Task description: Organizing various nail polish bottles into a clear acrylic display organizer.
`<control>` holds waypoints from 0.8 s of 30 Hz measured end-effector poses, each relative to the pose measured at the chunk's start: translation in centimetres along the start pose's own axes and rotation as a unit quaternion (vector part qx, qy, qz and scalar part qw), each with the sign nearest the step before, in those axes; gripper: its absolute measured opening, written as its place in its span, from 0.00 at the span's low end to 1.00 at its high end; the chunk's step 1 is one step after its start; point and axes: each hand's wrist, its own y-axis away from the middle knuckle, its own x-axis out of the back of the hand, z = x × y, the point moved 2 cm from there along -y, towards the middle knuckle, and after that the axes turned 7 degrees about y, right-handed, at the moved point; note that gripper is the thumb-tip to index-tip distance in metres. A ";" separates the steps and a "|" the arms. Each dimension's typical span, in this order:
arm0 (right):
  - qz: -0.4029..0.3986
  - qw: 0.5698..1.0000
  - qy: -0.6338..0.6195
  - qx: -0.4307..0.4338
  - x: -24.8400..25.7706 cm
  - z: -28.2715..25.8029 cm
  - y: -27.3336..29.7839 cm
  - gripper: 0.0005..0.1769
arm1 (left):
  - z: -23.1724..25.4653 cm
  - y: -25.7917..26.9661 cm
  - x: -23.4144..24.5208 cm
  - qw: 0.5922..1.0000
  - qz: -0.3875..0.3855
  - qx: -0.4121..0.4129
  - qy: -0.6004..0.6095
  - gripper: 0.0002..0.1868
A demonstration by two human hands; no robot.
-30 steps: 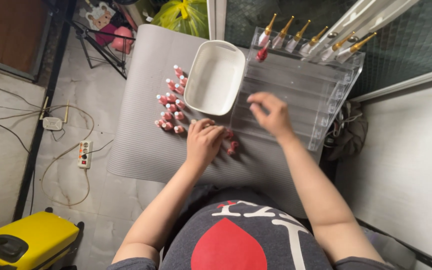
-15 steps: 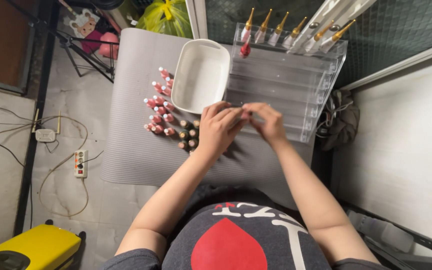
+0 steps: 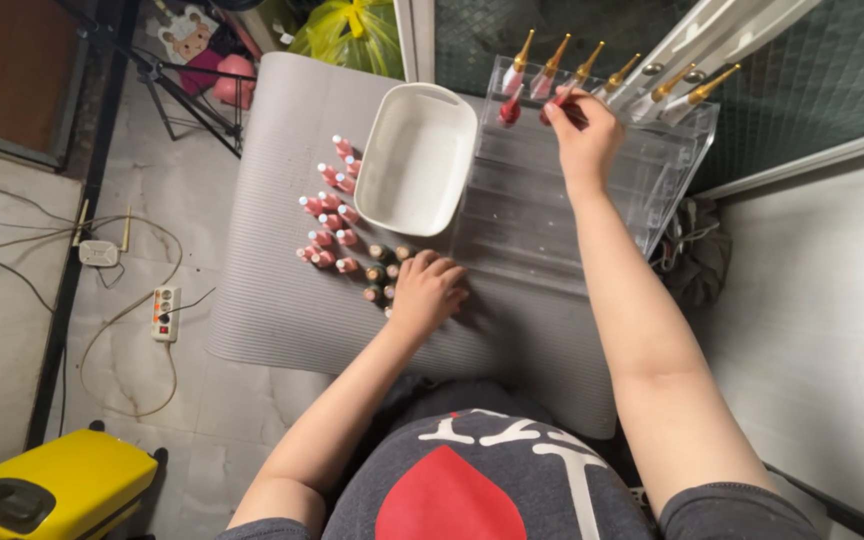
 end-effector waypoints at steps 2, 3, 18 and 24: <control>-0.001 1.000 -0.014 -0.005 -0.3 -0.4 0.4 0.08 | -0.1 0.5 -0.1 1.000 -0.004 0.002 0.001 0.20; 0.001 1.000 -0.027 -0.010 -0.4 -0.6 0.7 0.08 | -0.1 0.7 -0.2 1.000 -0.007 0.000 0.004 0.19; -0.042 0.998 0.045 -0.004 0.5 0.4 4.6 0.06 | -0.4 1.0 -0.2 1.000 -0.003 -0.006 0.003 0.17; -0.050 0.991 0.122 -0.006 0.1 0.5 4.3 0.11 | -0.5 1.0 -0.2 1.000 -0.005 0.002 0.003 0.18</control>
